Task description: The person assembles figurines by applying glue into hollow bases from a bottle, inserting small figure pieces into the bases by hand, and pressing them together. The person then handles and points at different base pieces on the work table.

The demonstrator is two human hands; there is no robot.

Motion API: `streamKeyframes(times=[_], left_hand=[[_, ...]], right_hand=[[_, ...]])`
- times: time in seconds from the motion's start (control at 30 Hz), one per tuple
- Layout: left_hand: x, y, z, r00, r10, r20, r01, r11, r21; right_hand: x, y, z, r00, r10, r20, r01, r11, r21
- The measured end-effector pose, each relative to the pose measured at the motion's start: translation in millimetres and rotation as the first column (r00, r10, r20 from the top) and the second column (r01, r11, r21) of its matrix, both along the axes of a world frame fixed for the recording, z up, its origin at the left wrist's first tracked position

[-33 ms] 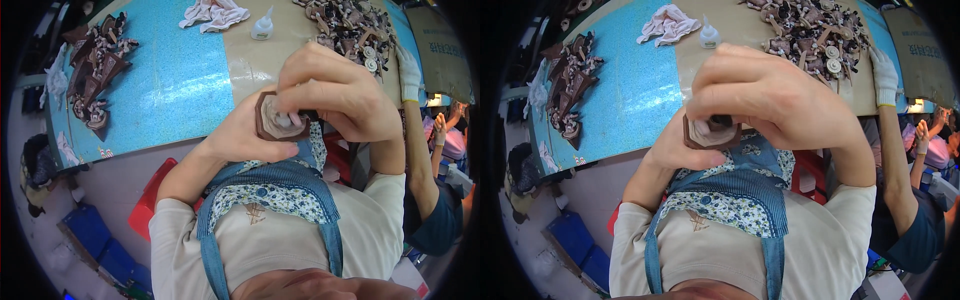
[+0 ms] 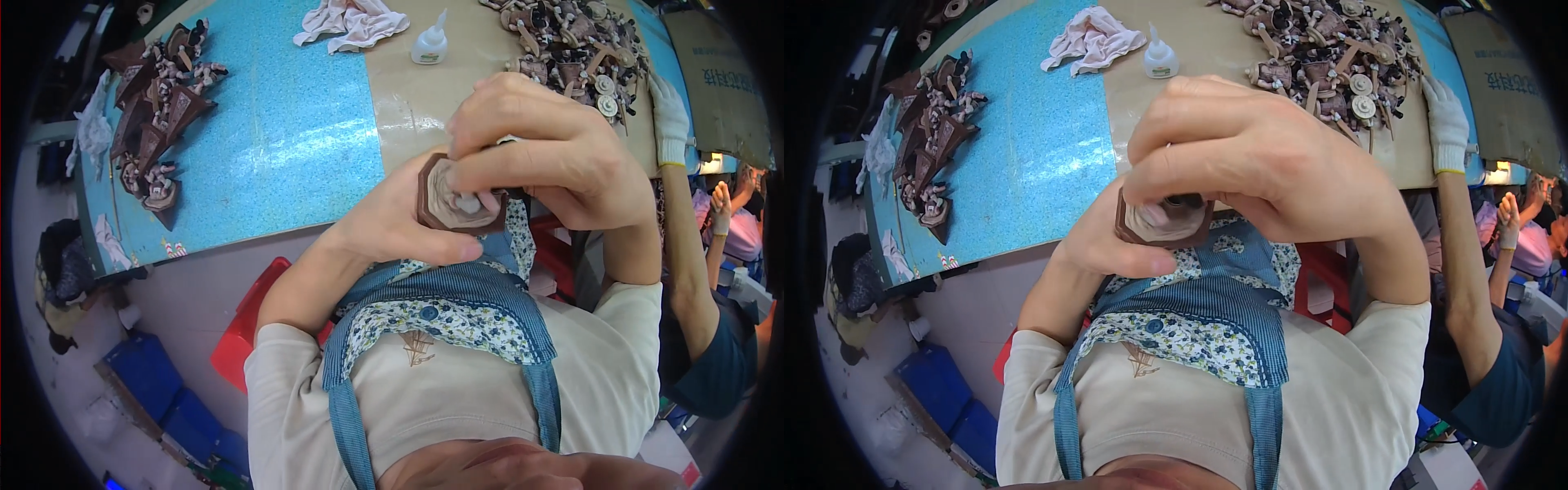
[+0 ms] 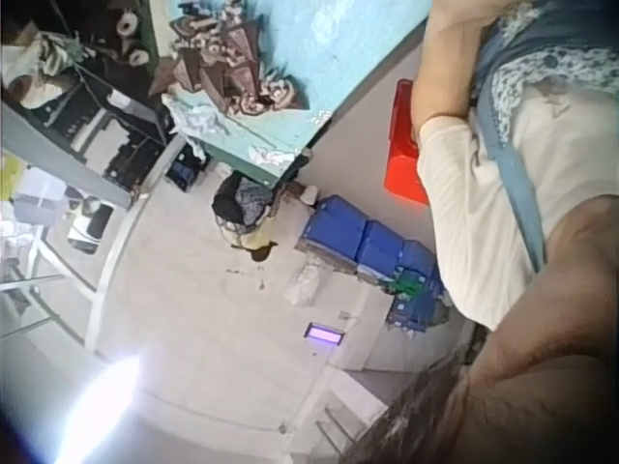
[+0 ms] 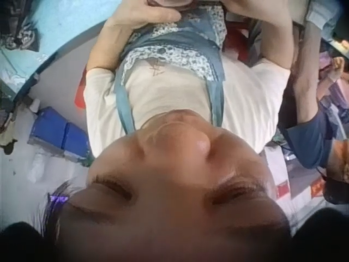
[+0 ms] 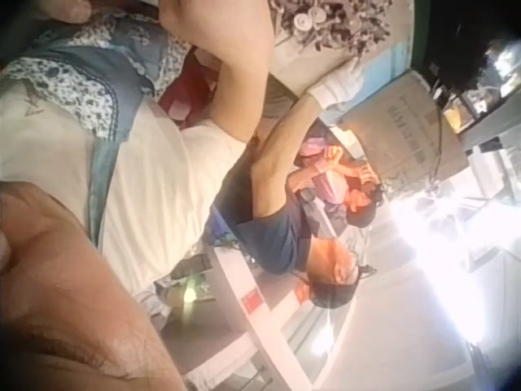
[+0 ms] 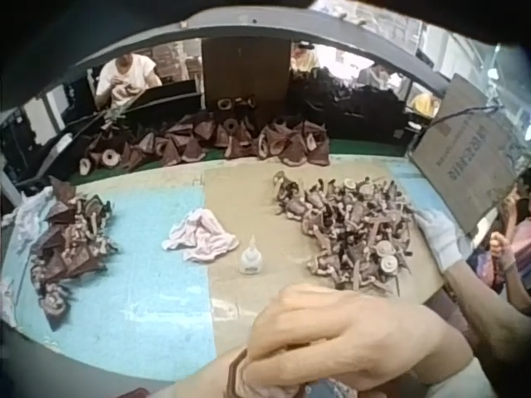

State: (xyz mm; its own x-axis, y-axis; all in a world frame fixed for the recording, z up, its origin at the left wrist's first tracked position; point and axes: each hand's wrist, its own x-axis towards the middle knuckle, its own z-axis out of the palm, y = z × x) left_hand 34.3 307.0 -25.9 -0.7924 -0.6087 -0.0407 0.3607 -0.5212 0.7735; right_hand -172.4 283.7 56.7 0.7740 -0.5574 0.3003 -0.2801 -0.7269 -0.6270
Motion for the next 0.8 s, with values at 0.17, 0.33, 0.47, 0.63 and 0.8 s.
streamKeyframes(times=[0.17, 0.33, 0.47, 0.63, 0.8], left_hand=[[32.6, -4.1, 12.8, 0.988, 0.110, 0.109, -0.091, 0.983, -0.162], [100.2, -46.0, 39.4, 0.262, 0.875, 0.407, 0.258, 0.343, -0.903], [107.3, -82.9, 51.3, 0.120, 0.991, 0.066, 0.542, -0.010, -0.840], [44.5, -198.9, 52.3, 0.403, 0.903, 0.151, 0.387, -0.019, -0.922], [-75.8, -318.8, 37.2, 0.030, 0.901, 0.433, 0.336, 0.399, -0.853]], right_hand=[[1.0, -3.1, -20.9, 0.980, -0.103, 0.170, 0.109, 0.994, -0.022], [14.1, -29.4, -72.6, 0.693, -0.639, 0.334, 0.568, 0.769, 0.293], [22.4, -49.3, -97.3, 0.700, -0.710, 0.077, 0.686, 0.698, 0.205], [26.1, -40.7, -86.2, 0.708, -0.694, 0.134, 0.638, 0.709, 0.301], [12.6, -21.2, -77.3, 0.707, -0.684, 0.177, 0.645, 0.727, 0.234]])
